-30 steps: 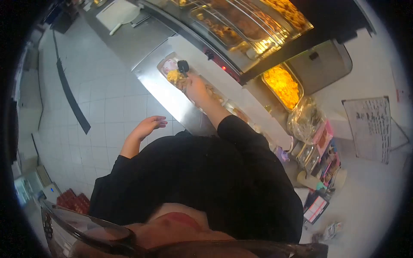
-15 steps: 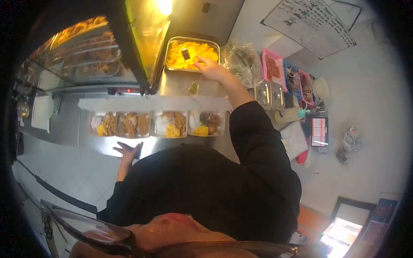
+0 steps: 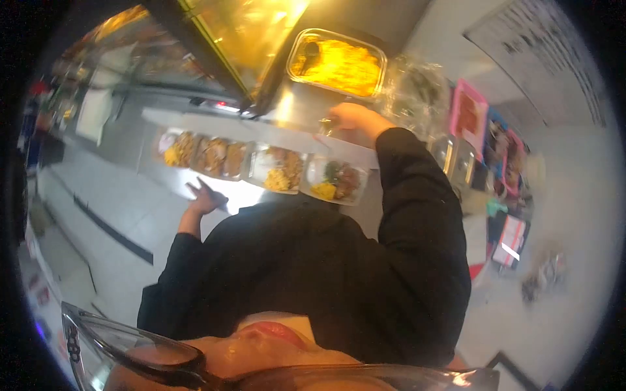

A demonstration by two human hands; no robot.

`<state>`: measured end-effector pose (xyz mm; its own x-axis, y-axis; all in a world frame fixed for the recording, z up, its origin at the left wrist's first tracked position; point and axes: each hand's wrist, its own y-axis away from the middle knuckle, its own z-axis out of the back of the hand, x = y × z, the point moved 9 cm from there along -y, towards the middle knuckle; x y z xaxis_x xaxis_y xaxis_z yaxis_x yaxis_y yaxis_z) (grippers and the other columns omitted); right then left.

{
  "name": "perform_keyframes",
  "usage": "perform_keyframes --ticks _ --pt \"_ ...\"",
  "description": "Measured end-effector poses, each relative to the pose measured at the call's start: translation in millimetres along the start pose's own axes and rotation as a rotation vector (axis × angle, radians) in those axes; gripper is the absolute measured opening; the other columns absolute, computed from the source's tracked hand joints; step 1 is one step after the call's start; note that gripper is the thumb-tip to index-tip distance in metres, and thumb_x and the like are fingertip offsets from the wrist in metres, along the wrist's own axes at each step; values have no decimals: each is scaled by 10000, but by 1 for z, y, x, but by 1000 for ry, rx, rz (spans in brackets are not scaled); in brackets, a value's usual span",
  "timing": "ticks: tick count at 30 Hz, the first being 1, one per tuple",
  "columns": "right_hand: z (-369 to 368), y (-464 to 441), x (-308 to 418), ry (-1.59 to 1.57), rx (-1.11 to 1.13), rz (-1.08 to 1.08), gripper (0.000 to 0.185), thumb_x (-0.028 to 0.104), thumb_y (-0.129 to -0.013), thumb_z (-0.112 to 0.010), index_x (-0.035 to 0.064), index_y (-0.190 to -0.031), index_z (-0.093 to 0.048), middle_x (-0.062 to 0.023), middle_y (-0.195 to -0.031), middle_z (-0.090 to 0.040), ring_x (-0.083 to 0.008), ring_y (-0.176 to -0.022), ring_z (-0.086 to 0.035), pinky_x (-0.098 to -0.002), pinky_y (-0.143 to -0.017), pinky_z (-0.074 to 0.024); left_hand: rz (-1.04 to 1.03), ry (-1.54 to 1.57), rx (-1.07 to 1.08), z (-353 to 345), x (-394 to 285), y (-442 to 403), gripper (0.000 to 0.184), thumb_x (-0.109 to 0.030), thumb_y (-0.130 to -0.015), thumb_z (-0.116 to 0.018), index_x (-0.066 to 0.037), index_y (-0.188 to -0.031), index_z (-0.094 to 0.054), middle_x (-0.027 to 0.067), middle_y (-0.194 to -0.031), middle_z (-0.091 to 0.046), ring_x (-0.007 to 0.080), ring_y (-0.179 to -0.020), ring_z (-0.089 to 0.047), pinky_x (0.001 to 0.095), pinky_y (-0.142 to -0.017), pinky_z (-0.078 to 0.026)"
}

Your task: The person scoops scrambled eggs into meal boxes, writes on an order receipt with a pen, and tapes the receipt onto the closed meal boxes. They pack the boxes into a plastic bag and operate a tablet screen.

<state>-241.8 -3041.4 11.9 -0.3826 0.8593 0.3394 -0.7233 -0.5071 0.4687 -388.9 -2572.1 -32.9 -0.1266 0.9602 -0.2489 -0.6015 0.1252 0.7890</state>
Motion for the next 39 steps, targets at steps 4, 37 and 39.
perform_keyframes --ticks 4,37,39 --pt "56 20 -4 -47 -61 -158 258 223 -841 -683 30 -1010 -658 -154 -906 -681 -295 -831 -645 -419 -742 -510 -319 30 266 33 -65 76 481 -453 -967 -493 -100 -1279 -588 151 -1210 -637 300 -1157 -572 395 -997 -429" --pt "-359 687 9 -885 -2162 -1616 366 320 -843 -718 15 -1001 -592 -25 -743 -552 -143 -576 -506 -290 -487 -411 -984 130 -915 90 -235 113 311 -93 -998 -466 -40 -1297 -532 85 -1010 -616 140 -764 -565 283 -717 -493" --pt "-399 697 -35 -462 -1898 -1833 446 342 -809 -741 -3 -1049 -591 -63 -798 -605 -211 -676 -571 -343 -606 -466 -946 416 -477 31 -302 123 307 -69 -987 -487 -21 -1287 -535 11 -847 -544 62 -729 -506 203 -643 -414"
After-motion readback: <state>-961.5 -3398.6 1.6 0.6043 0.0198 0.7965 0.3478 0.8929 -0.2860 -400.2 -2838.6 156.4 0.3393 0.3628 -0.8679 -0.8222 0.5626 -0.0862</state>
